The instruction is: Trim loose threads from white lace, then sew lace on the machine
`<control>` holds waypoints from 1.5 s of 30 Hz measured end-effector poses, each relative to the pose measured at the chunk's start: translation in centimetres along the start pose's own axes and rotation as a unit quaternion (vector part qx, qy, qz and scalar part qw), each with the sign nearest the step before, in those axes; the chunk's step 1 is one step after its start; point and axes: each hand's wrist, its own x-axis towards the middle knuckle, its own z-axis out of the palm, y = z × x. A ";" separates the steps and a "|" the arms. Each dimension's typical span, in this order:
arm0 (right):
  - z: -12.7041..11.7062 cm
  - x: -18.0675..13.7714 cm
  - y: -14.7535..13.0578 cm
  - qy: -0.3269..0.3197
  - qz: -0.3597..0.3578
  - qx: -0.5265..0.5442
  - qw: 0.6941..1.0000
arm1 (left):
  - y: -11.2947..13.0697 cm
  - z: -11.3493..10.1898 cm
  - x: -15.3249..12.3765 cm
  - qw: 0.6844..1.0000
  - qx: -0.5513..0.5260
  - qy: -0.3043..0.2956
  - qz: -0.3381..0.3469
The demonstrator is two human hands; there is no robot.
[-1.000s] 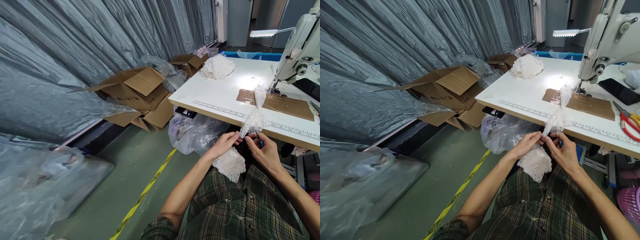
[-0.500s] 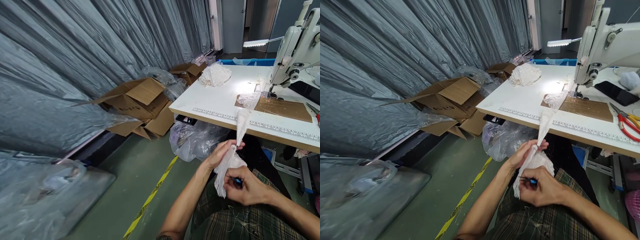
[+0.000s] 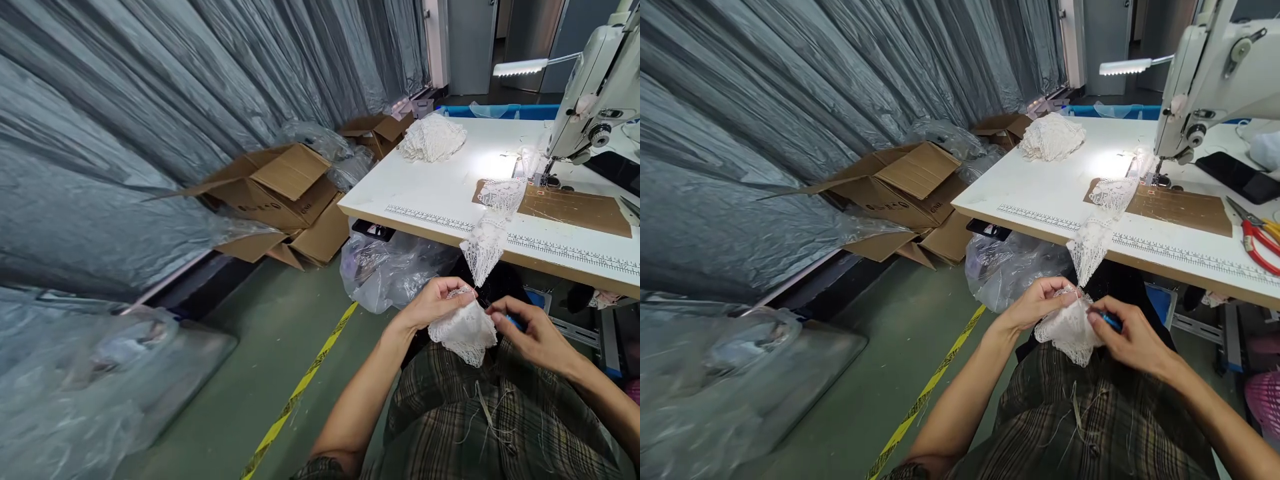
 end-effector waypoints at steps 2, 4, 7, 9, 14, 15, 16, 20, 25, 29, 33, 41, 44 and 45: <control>-0.2 0.7 0.7 0.038 0.024 -0.017 0.999 | 0.1 0.0 0.2 1.000 0.011 0.000 -0.004; 0.0 1.3 1.2 0.045 0.043 -0.024 0.998 | 0.1 0.1 0.2 1.000 0.023 0.003 0.002; 0.5 2.3 1.4 0.031 0.038 -0.017 0.999 | 0.1 0.3 0.2 0.999 0.032 0.007 0.014; 0.9 2.9 1.4 0.032 0.019 -0.008 0.999 | 0.1 0.4 0.2 0.999 0.028 0.005 0.021; 1.3 3.6 1.4 0.080 0.016 -0.017 0.997 | 0.3 0.9 0.4 0.999 0.017 0.023 0.030; 1.3 3.5 1.5 0.088 0.025 -0.015 0.996 | 0.3 0.9 0.4 0.999 0.015 0.030 0.026; 1.3 3.4 1.5 0.091 0.032 -0.011 0.995 | 0.4 1.0 0.4 0.999 0.013 0.035 0.021; 1.3 3.0 1.2 0.065 0.030 -0.002 0.997 | 0.5 1.1 0.3 0.999 0.012 0.035 0.013; 1.4 3.2 1.0 0.068 0.036 -0.018 0.997 | 0.5 1.1 0.2 1.000 0.012 0.026 0.005; 1.7 2.8 1.3 0.075 0.050 0.058 0.994 | 0.2 1.0 0.1 0.999 0.009 0.035 0.000; 2.5 1.6 1.9 -0.004 0.072 0.115 0.991 | -0.5 0.9 0.1 0.999 0.010 0.026 -0.014; 2.6 -0.5 4.8 0.022 0.118 -0.086 0.989 | -4.8 -1.5 0.5 0.924 0.365 0.102 0.046; 1.6 -0.8 5.6 0.054 0.131 -0.123 0.982 | -6.6 -2.5 0.6 0.908 0.405 0.098 -0.037; 1.4 -0.8 5.7 0.055 0.138 -0.122 0.981 | -7.1 -2.6 0.6 0.908 0.405 0.090 -0.064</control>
